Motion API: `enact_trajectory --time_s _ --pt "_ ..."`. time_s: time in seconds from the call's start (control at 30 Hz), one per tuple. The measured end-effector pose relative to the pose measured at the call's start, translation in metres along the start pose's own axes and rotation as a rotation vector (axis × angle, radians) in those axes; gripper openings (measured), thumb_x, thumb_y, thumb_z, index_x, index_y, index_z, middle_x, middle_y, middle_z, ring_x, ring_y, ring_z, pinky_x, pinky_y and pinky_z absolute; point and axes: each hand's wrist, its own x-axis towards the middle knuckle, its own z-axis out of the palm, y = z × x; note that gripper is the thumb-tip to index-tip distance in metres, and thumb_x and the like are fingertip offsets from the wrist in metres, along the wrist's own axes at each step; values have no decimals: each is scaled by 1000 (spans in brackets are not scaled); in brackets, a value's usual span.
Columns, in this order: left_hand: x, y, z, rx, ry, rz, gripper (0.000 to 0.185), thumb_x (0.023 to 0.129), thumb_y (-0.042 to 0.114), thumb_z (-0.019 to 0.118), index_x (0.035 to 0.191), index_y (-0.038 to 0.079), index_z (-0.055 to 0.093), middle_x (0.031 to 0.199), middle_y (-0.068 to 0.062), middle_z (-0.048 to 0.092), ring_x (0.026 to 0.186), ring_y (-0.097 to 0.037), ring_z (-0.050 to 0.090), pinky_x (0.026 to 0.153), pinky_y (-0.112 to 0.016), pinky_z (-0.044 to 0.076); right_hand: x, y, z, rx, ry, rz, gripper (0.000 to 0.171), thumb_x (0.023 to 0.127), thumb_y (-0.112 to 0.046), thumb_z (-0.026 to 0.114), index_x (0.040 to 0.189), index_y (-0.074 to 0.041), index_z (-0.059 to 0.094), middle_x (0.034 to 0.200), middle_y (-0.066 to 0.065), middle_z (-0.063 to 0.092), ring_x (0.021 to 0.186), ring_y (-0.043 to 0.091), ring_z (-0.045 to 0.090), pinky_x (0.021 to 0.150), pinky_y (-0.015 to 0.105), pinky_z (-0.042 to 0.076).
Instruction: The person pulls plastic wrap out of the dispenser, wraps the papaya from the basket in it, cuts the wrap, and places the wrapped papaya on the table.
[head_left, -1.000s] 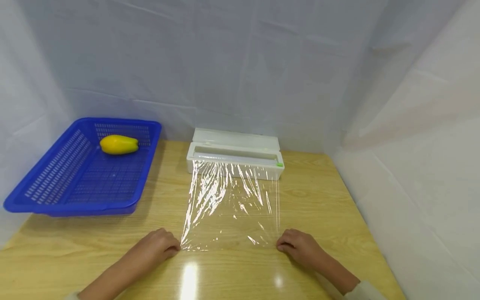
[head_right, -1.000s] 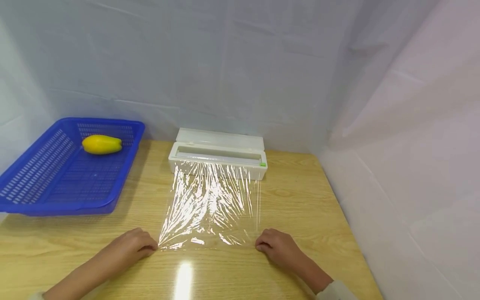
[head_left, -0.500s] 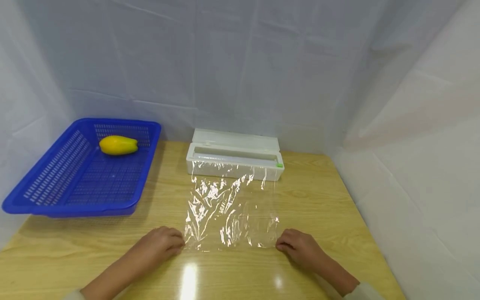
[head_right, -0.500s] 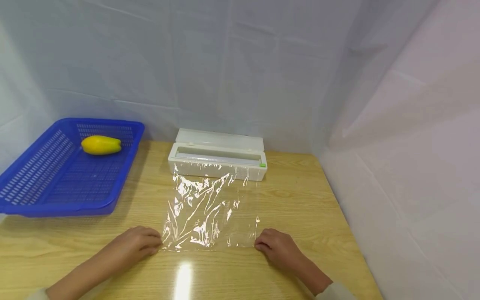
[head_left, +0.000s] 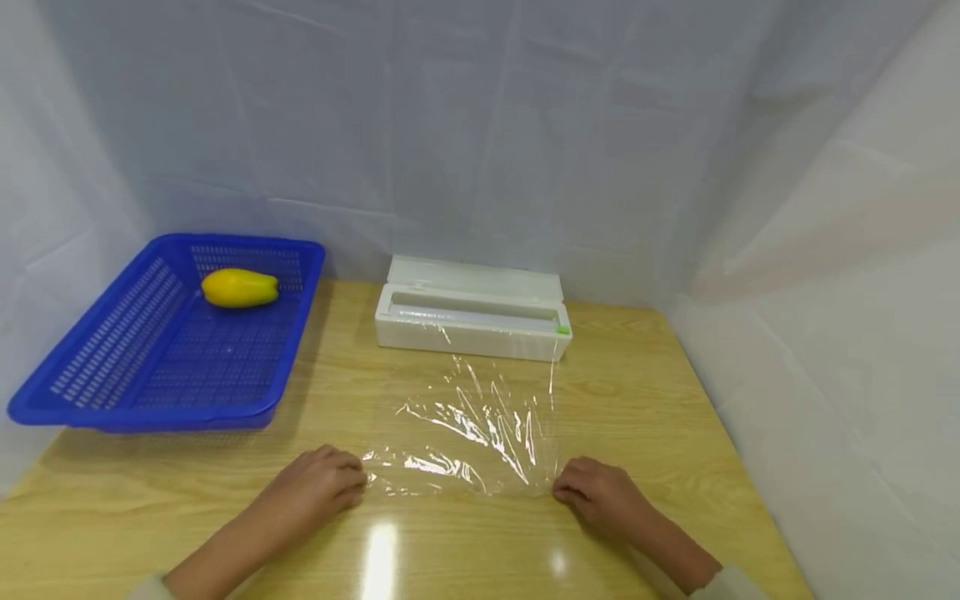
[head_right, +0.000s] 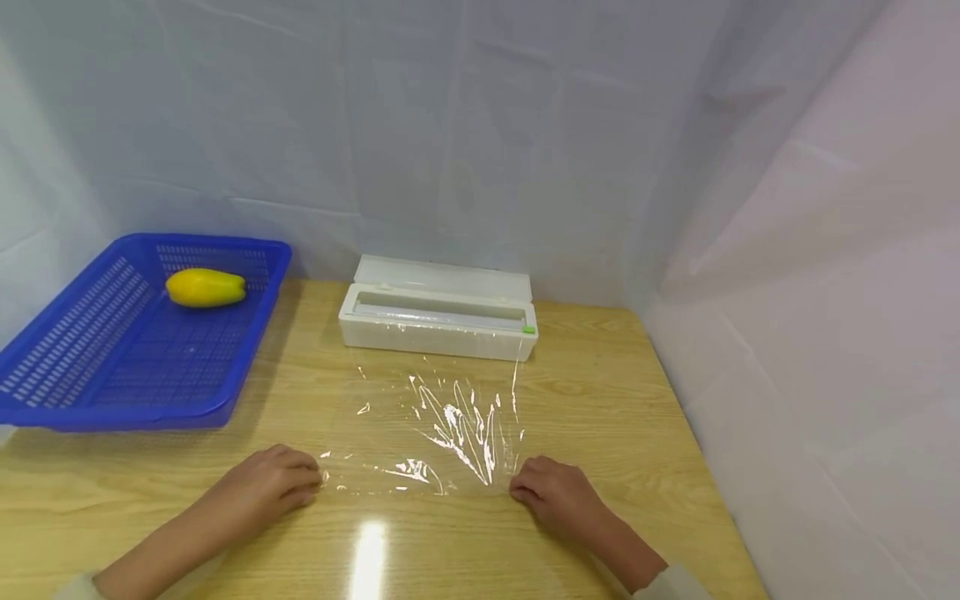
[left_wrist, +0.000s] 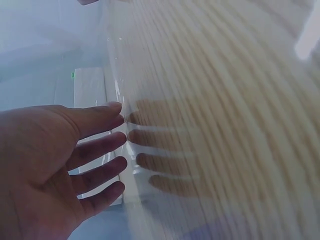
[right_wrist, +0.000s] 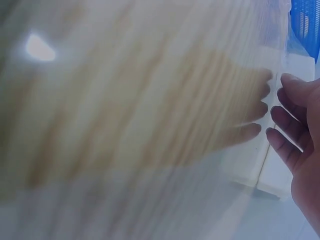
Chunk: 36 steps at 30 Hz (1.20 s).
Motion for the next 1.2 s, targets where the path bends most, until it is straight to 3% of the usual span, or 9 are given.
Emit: enact_trajectory --time_s 0.17,0.23,0.4,0.57,0.67,0.8,0.97,1.2 --pt "3 -2 -6 -12 53 15 11 86 19 78 97 19 78 101 4 73 96 -20 66 87 -43 56 0 0 -1 -44 -1 -69 10 82 -14 80 87 -21 75 86 -13 67 78 3 63 70 14 52" --pt "6 -3 -14 -40 78 -8 14 86 17 78 100 18 77 103 2 74 98 -22 67 88 -43 57 -1 0 -1 -60 0 -87 10 83 -14 80 87 -21 75 86 -13 66 78 3 63 68 14 53" --pt "20 -6 -47 -168 134 -124 22 88 16 77 110 16 75 115 -5 72 109 -30 67 92 -51 56 -1 -1 -1 -60 20 -98 8 84 -14 79 88 -21 75 86 -13 67 77 4 63 66 15 53" --pt "32 -23 -86 -230 171 -171 30 92 19 74 121 11 71 126 -16 67 118 -41 61 96 -62 50 -1 1 0 -57 45 -111 14 78 -11 81 87 -21 75 87 -13 67 77 4 63 67 15 53" --pt "39 -41 -109 -234 173 -220 35 94 21 72 127 8 68 130 -20 64 123 -45 56 99 -67 45 -1 2 0 -55 53 -116 16 77 -9 82 86 -20 75 87 -13 67 77 4 63 67 14 53" --pt "49 -75 -128 -209 209 -271 38 95 23 72 128 7 67 132 -22 62 126 -46 52 99 -67 43 -1 0 0 -57 48 -101 15 78 -9 81 86 -20 74 86 -13 66 76 4 62 67 14 52" --pt "65 -117 -138 -198 143 -355 50 97 36 69 136 5 61 142 -27 53 135 -50 40 105 -70 34 -2 -2 -2 -69 30 -70 14 79 -10 82 85 -21 73 84 -13 65 74 3 61 65 14 51" --pt "82 -159 -143 -194 114 -385 63 97 43 66 143 2 53 145 -31 47 131 -52 40 102 -71 33 -4 -3 -2 -69 42 -76 15 77 -10 81 86 -20 74 86 -13 66 74 3 60 65 14 51"
